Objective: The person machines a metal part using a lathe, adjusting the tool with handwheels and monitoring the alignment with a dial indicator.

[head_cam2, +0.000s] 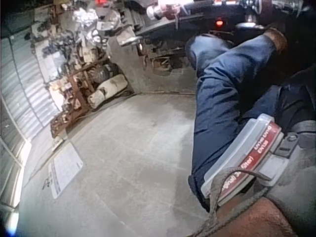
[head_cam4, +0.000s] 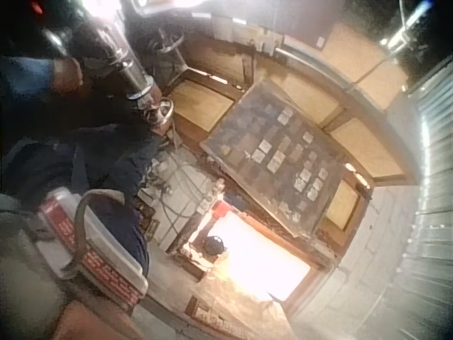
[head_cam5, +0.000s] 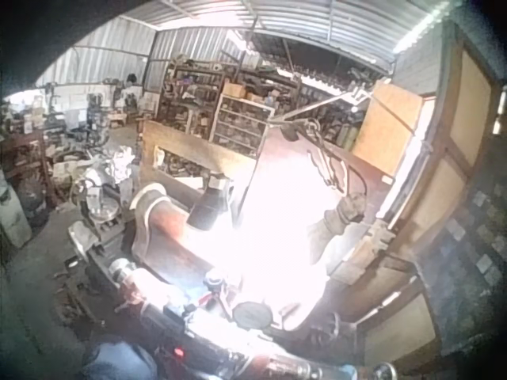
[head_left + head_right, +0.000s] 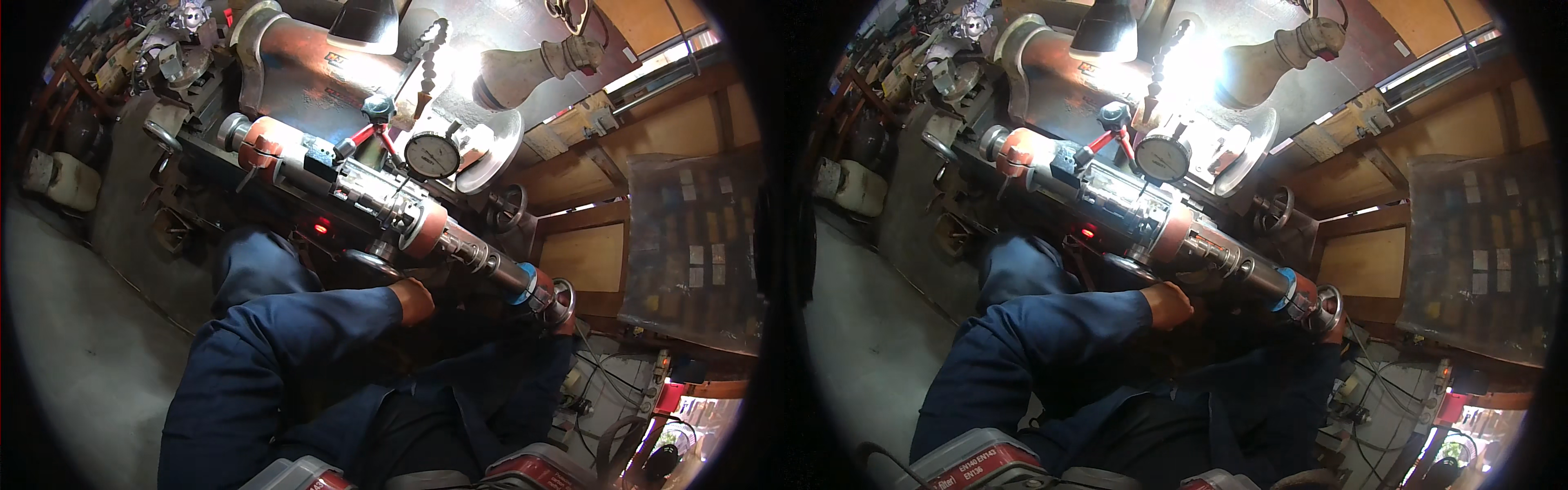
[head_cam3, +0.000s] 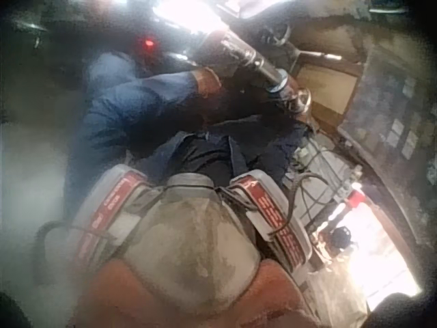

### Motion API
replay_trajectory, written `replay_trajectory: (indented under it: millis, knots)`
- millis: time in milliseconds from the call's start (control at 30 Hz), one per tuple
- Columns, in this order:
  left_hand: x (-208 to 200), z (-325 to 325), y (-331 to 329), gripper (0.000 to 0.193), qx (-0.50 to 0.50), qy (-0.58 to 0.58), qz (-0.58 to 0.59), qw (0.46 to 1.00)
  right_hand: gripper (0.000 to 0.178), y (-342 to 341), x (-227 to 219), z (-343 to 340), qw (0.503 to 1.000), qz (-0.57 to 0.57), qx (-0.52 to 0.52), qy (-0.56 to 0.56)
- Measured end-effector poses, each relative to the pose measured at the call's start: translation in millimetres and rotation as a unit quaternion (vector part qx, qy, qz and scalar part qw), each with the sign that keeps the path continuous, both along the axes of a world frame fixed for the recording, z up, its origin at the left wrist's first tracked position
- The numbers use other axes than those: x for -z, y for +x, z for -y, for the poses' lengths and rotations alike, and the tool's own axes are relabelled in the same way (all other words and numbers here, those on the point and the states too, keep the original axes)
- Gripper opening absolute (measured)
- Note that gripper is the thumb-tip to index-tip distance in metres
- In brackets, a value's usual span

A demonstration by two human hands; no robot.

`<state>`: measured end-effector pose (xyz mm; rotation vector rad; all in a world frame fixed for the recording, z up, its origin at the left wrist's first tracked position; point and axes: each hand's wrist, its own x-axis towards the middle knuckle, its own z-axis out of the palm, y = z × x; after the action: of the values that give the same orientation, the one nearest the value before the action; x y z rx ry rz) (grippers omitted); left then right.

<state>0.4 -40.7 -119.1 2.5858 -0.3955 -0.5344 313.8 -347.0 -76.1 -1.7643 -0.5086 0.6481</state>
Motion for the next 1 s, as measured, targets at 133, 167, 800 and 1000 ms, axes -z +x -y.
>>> replay_trajectory:
  millis: [133,167,800,1000]
  knots:
    - [-6,-3,-4,0.029,-0.014,-0.006,0.004,1.0,0.022,-33,-7,5,0.992,0.105,0.05,-0.04]
    - [-8,-3,-4,0.029,-0.012,-0.006,0.004,1.0,0.024,-36,-14,7,0.982,0.15,0.01,-0.115]
    - [-11,-3,-3,0.024,-0.013,-0.012,0.001,1.0,0.026,-53,-65,25,0.971,0.219,0.071,-0.06]
    - [-15,-4,-4,0.024,-0.011,-0.009,-0.008,1.0,0.025,-49,-73,-11,0.971,0.216,0.094,-0.05]
